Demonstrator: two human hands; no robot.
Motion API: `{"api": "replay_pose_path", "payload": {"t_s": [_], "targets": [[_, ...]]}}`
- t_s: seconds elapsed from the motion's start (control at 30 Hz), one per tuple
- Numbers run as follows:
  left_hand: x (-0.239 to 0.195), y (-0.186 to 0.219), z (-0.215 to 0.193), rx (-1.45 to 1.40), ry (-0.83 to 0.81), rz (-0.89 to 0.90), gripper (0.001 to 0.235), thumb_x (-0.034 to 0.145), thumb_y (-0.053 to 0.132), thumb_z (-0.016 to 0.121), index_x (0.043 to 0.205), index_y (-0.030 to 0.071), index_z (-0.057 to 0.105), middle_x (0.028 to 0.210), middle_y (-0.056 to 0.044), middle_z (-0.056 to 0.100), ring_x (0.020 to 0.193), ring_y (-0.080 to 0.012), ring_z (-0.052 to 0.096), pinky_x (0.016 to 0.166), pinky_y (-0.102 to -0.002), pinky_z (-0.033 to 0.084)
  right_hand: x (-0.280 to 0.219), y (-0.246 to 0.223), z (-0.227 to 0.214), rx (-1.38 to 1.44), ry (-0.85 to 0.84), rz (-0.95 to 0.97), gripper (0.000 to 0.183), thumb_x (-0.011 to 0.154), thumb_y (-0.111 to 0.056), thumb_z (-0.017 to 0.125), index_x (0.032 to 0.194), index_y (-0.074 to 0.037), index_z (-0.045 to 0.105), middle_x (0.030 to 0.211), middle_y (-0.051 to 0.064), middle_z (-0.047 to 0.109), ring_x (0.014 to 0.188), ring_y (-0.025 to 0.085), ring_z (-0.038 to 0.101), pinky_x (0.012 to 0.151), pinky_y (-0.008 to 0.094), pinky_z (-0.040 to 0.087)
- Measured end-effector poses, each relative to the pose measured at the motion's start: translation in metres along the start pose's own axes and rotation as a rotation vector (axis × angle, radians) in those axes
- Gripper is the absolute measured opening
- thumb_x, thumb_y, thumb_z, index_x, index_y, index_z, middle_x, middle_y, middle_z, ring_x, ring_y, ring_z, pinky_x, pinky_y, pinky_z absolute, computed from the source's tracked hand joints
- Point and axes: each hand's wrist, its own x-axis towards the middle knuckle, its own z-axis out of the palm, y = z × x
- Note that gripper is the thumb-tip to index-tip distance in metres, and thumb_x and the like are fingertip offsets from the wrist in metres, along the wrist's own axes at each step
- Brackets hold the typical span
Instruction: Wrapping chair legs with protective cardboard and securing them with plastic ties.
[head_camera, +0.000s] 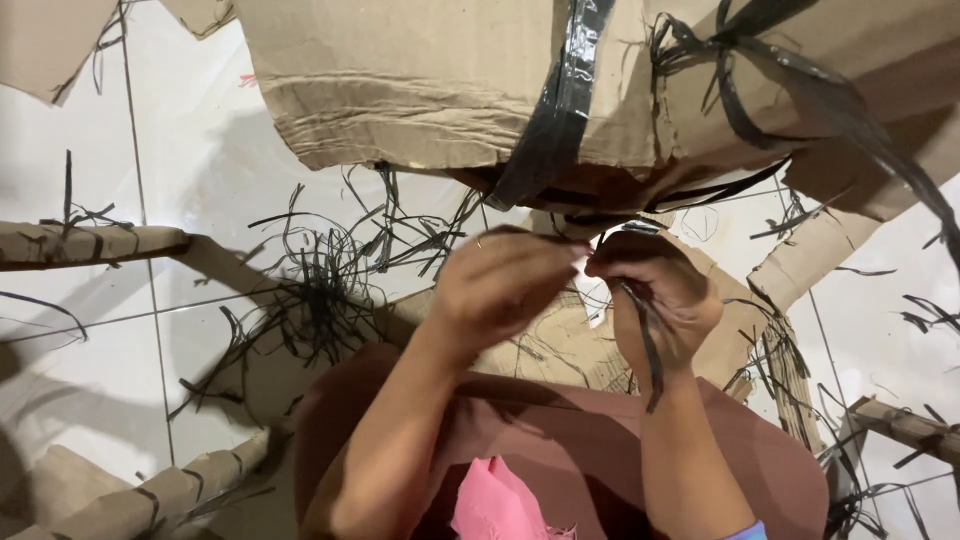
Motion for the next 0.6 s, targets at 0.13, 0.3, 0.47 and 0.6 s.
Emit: {"api": "replay_pose_path", "payload": {"t_s": [0.13, 0.3, 0.47, 0.6], "targets": [[0.004, 0.002, -0.009, 0.133, -0.003, -0.065, 0.011, 0.09, 0.002, 0.077, 0.098, 0.008, 0.08, 0.089, -0.009, 0.077, 0.073, -0.0261, 0.074, 0.068, -0.033, 0.063, 0.006, -0.027, 0.004, -0.032, -0.015, 0.086, 0.021, 0.079, 0.024, 0.067, 0.088, 0.006, 0.071, 0.091, 0.013, 0.071, 0.076, 0.018, 0.063, 0.073, 0.025, 0.052], [0.01, 0.003, -0.002, 0.054, 0.046, -0.121, 0.008, 0.089, -0.001, 0.076, 0.091, 0.006, 0.08, 0.085, -0.011, 0.077, 0.073, -0.0292, 0.075, 0.067, -0.037, 0.063, -0.008, 0.025, -0.008, 0.227, 0.066, -0.13, 0.015, 0.083, 0.021, 0.075, 0.083, 0.015, 0.062, 0.067, 0.023, 0.067, 0.056, 0.028, 0.063, 0.068, 0.036, 0.053], [0.011, 0.007, -0.004, -0.014, 0.084, -0.19, 0.009, 0.086, -0.002, 0.08, 0.092, 0.005, 0.08, 0.088, -0.013, 0.078, 0.076, -0.0288, 0.077, 0.069, -0.038, 0.064, -0.022, 0.011, -0.014, -0.466, 0.031, -0.359, 0.022, 0.089, 0.001, 0.088, 0.077, -0.015, 0.078, 0.079, -0.004, 0.075, 0.064, 0.015, 0.068, 0.067, 0.024, 0.054], [0.011, 0.008, -0.006, -0.037, 0.04, -0.194, 0.008, 0.09, -0.001, 0.077, 0.095, 0.005, 0.079, 0.087, -0.014, 0.076, 0.076, -0.0316, 0.074, 0.069, -0.041, 0.063, -0.007, -0.001, 0.001, -0.267, -0.027, -0.537, 0.016, 0.085, 0.012, 0.079, 0.077, -0.001, 0.078, 0.078, 0.012, 0.074, 0.068, 0.028, 0.07, 0.065, 0.04, 0.059]]}}
